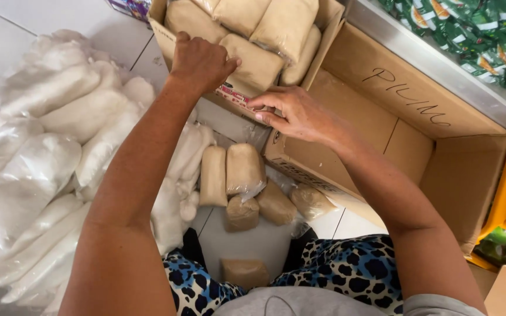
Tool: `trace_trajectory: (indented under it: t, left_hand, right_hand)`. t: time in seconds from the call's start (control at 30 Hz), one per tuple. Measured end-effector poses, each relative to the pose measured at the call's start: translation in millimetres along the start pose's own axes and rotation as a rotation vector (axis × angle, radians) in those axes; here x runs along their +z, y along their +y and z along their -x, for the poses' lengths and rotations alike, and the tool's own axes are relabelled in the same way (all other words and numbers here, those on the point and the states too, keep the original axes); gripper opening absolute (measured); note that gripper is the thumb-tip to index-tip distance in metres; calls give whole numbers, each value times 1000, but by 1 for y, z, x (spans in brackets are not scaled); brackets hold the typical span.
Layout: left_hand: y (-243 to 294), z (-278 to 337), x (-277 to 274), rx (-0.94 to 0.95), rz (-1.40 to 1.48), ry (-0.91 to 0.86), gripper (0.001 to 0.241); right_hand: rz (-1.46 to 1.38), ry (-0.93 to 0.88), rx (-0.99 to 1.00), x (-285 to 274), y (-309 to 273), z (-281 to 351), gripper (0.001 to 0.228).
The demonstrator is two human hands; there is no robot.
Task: Packing small plastic bags of a light-colored product into cardboard boxes on the floor.
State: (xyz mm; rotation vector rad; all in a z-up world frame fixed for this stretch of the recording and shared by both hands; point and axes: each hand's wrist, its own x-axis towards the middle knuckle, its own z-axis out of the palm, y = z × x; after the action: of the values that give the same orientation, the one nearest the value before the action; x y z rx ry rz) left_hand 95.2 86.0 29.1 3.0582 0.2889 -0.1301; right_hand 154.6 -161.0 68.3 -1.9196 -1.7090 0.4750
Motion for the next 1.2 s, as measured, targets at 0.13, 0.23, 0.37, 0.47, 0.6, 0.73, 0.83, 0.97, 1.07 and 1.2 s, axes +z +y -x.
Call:
trace_trajectory:
  t: [0.13, 0.23, 0.37, 0.47, 0.6, 0.73, 0.83, 0.97, 1.07, 1.2]
  left_hand:
    - [-5, 1, 26, 86, -82, 230, 62]
    - [-5, 11, 14, 106, -17, 161, 60]
    - [-4, 36, 13, 355, 19, 672, 29]
    - [5, 53, 23, 480, 104, 566, 23]
    - [19, 77, 54, 453, 26, -37, 33]
    - [24, 89, 95, 391, -110, -333, 74]
    - [27, 91, 108, 347, -249, -581, 98]
    - [33, 94, 111, 346, -318, -661, 100]
    - [35, 91, 113, 344, -307, -719, 96]
    - [34, 85, 124, 341, -241, -707, 94]
  right_hand:
    - [-46, -110, 113, 2, -27, 1, 28]
    - [-5, -218, 163, 13, -29, 5, 29]
    - [-71, -319, 122, 24, -43, 11, 28]
    - [-26, -421, 187, 33, -53, 17, 31]
    - [-17, -510, 104, 79, -24, 36, 35]
    - [-10, -577, 73, 106, -17, 42, 39]
    - [69, -672, 125, 124, -11, 45, 40]
    - [-81, -681, 64, 148, -4, 52, 40]
    - [-100, -698, 63, 156, -4, 54, 40]
    - [-156, -735, 81, 157, -7, 53, 38]
